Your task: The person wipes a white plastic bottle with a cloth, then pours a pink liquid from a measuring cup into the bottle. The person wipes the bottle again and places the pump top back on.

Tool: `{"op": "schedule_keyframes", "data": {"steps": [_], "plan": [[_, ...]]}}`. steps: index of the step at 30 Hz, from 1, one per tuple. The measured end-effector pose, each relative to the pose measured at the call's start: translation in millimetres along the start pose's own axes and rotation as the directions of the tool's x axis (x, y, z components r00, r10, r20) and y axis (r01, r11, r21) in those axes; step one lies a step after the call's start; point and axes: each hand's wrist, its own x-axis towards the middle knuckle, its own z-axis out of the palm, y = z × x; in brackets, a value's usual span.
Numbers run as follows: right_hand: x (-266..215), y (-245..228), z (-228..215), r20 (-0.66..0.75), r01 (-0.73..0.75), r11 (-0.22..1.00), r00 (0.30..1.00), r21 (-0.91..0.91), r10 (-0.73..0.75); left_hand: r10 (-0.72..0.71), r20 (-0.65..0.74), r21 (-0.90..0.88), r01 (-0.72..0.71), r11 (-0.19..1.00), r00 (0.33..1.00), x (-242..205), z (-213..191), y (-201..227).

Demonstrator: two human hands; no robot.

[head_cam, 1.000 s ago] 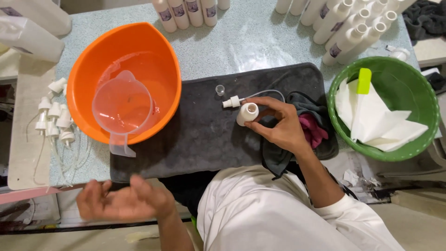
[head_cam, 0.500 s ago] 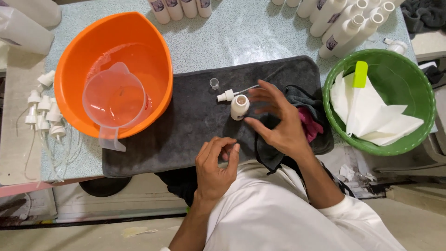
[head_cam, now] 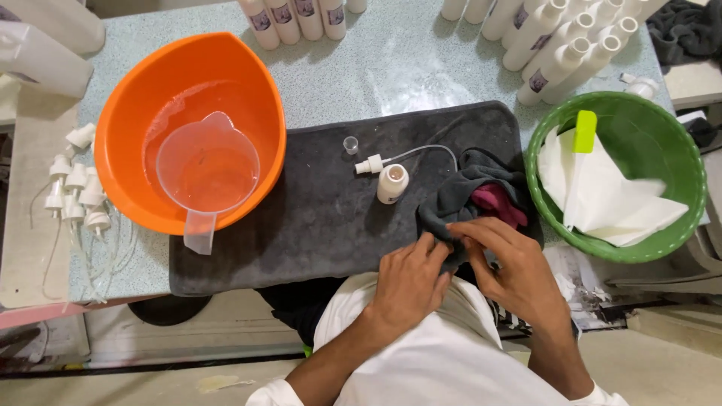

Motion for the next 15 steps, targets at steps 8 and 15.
{"op": "schedule_keyframes", "data": {"steps": [8,15], "plan": [[-0.3,1.6,-0.1,-0.008,-0.057,0.978,0.998,0.199,0.060,-0.039,-0.357,-0.272,-0.064,0.960,0.933,10.0,-27.3,-2.3],[-3.4,10.6,-2.1,-0.200,-0.029,0.961,0.976,0.274,0.087,-0.082,-0.422,-0.611,-0.216,0.762,0.903,15.5,-36.6,1.1]]}}
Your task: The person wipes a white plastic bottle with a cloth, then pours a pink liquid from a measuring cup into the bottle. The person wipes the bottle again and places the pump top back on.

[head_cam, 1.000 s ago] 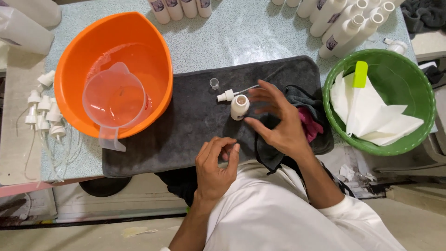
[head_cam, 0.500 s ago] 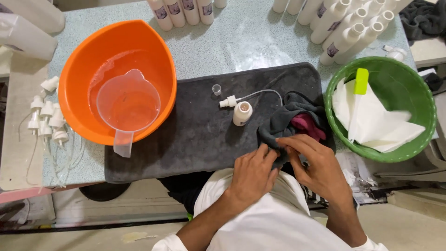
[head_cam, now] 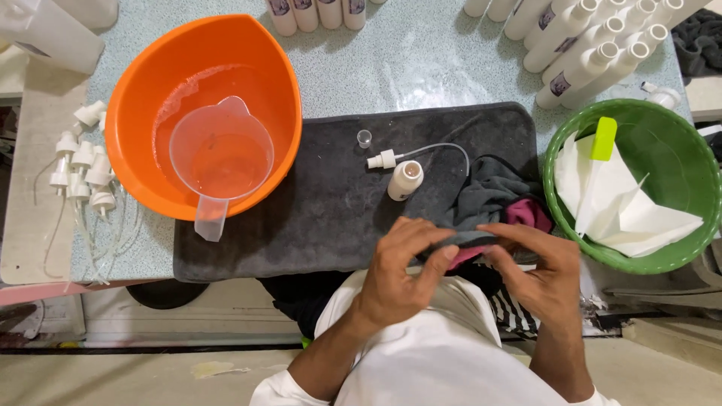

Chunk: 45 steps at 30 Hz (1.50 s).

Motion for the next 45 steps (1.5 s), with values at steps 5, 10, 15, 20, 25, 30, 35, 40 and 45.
{"op": "schedule_keyframes", "data": {"steps": [5,10,15,20,25,30,35,40,45], "plan": [[-21.0,10.1,8.9,-0.246,-0.018,0.979,0.969,-0.201,-0.033,-0.135,0.215,-0.089,0.157,0.984,0.967,3.9,-3.6,13.9],[-33.6,19.8,19.4,-0.500,-0.140,0.987,0.862,-0.078,0.083,-0.042,0.324,-0.094,0.076,0.993,0.945,-7.2,8.5,13.4],[-27.9,31.5,16.1,-0.647,0.096,0.995,0.760,0.007,-0.069,-0.183,0.091,-0.250,0.201,0.947,0.979,-15.8,7.3,-9.9],[-29.9,46.9,6.4,-0.709,0.066,0.994,0.705,0.090,0.018,-0.124,-0.253,0.218,0.181,0.959,0.960,0.1,-27.3,-18.8],[-51.5,77.6,-39.7,-0.773,0.088,0.983,0.607,-0.164,-0.183,-0.056,-0.230,0.402,0.147,0.904,0.972,8.6,-42.8,-33.1],[-25.5,38.9,-7.9,-0.624,0.129,0.991,0.771,-0.041,-0.126,-0.131,-0.127,0.368,0.170,0.914,0.983,14.0,-33.3,-54.0],[-24.5,44.4,2.6,-0.565,-0.054,0.997,0.822,0.054,0.075,-0.110,-0.181,0.355,0.169,0.919,0.977,16.1,-27.4,-63.2],[-39.2,70.7,-1.0,-0.384,-0.255,0.940,0.863,0.228,0.328,-0.049,-0.237,0.381,0.139,0.914,0.970,19.6,-22.6,-70.3],[-30.0,72.7,6.6,-0.355,-0.213,0.946,0.888,0.246,0.292,0.025,-0.260,0.361,0.073,0.930,0.965,21.4,-20.7,-74.5]]}}
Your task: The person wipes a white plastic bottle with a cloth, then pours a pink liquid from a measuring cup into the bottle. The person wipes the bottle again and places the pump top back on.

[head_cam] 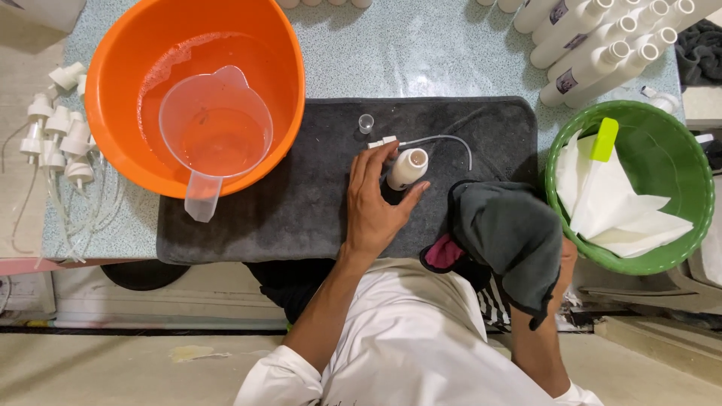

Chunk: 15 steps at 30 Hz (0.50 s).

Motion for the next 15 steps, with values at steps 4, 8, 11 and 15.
{"op": "schedule_keyframes", "data": {"steps": [4,8,11,15], "plan": [[11.0,1.4,21.7,0.022,0.017,1.000,1.000,0.022,-0.018,0.021,0.070,0.022,-0.023,0.999,0.997,-3.8,3.7,-8.0],[15.3,1.2,36.8,0.051,0.049,0.997,0.997,0.053,-0.051,0.037,0.082,-0.006,-0.037,0.999,0.996,-1.1,1.9,0.0],[20.1,3.2,36.5,0.076,0.068,0.995,0.994,0.076,-0.074,0.016,0.148,-0.106,0.000,0.994,0.989,-3.5,1.8,0.7],[38.5,8.6,37.1,0.116,0.084,0.991,0.989,0.103,-0.095,0.014,0.233,-0.236,0.043,0.971,0.972,-3.3,-3.5,7.1]]}}
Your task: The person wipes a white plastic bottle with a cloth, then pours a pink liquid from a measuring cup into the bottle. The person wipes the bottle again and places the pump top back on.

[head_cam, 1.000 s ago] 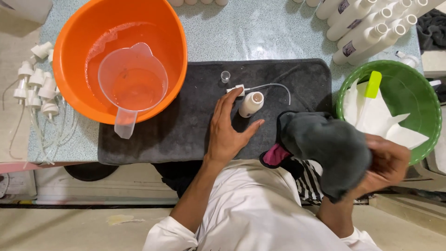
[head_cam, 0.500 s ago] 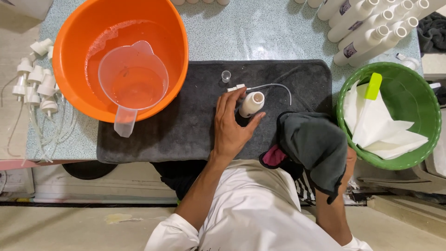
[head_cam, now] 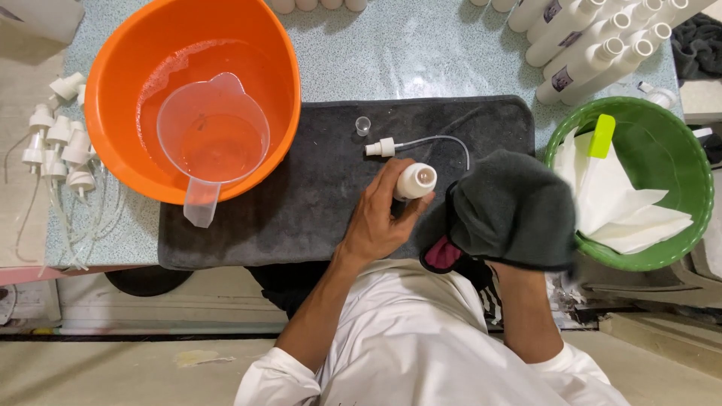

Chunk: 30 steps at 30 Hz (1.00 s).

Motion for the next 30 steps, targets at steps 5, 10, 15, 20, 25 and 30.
{"op": "schedule_keyframes", "data": {"steps": [5,10,15,20,25,30], "plan": [[4.2,2.2,0.5,0.043,0.031,0.999,0.999,0.027,-0.032,-0.046,-0.022,-0.109,0.044,0.993,0.999,-13.9,0.5,-14.5],[0.0,4.5,0.5,0.093,0.048,0.997,0.994,0.054,-0.053,-0.095,-0.065,-0.119,0.087,0.989,0.993,-16.7,-1.0,-14.1],[0.9,6.3,12.8,0.148,0.078,0.992,0.985,0.096,-0.092,-0.113,-0.082,-0.097,0.105,0.990,0.990,-5.4,-5.8,6.7],[-1.1,8.1,11.3,0.186,0.100,0.986,0.975,0.132,-0.123,-0.116,-0.098,-0.076,0.109,0.991,0.988,-5.7,-4.7,6.7],[-4.6,11.2,-6.2,0.224,0.112,0.980,0.963,0.166,-0.148,-0.110,-0.090,-0.066,0.104,0.992,0.990,-6.5,-4.6,8.3],[-7.0,13.5,-22.1,0.268,0.133,0.969,0.945,0.207,-0.187,-0.094,-0.087,-0.050,0.090,0.995,0.992,-6.8,-4.8,8.4]]}}
